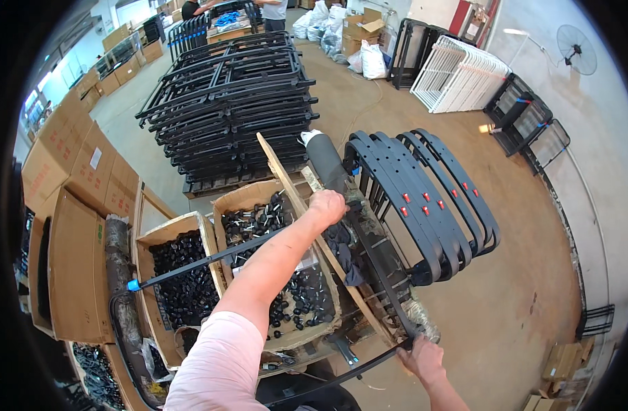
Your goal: The person assembles a black electronic device, likely a treadmill console, in a warehouse setting. They attach a metal frame to the console, secure it with screws using a power drill, and connect a power cord to the back of the unit.
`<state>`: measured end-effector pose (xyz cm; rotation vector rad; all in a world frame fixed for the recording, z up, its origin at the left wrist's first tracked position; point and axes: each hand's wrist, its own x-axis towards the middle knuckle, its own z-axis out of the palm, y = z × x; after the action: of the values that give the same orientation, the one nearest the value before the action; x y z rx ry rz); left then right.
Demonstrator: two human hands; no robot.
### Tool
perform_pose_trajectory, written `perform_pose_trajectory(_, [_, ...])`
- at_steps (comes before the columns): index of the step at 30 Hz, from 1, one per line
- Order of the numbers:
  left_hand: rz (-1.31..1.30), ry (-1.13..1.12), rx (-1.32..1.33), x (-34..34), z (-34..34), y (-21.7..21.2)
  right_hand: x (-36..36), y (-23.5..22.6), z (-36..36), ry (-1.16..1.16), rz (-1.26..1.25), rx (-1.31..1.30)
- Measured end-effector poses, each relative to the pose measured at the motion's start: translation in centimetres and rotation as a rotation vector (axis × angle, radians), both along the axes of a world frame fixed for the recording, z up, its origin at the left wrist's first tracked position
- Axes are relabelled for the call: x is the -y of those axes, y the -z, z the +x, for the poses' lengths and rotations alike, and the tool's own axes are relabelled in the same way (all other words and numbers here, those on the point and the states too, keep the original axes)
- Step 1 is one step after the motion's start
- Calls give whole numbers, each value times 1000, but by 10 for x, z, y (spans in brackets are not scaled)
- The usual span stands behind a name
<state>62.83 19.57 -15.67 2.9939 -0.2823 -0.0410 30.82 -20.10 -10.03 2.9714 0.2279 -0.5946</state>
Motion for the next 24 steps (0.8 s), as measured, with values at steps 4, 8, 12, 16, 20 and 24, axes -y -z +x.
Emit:
perform_pose_trajectory(4, [144,128,122,-7,7,24,1,11,3,58,-31,-27])
perform_pose_trajectory(8, [53,7,-65,16,-3,-25,0,-3,-2,20,-32,39])
perform_pose_trajectory(12, [-42,14,-13,5,6,8,3,20,-4,-42,9,106])
perform_pose_trajectory(16, [46,193,57,-5,1,11,-2,30,-5,28,-79,94])
perform_pose_trajectory(20, [54,169,146,-5,-4,19,-3,29,-9,90,-57,116])
perform_pose_trajectory(24, [-42,33,-13,21,-5,-2,-4,17,-17,105,-73,134])
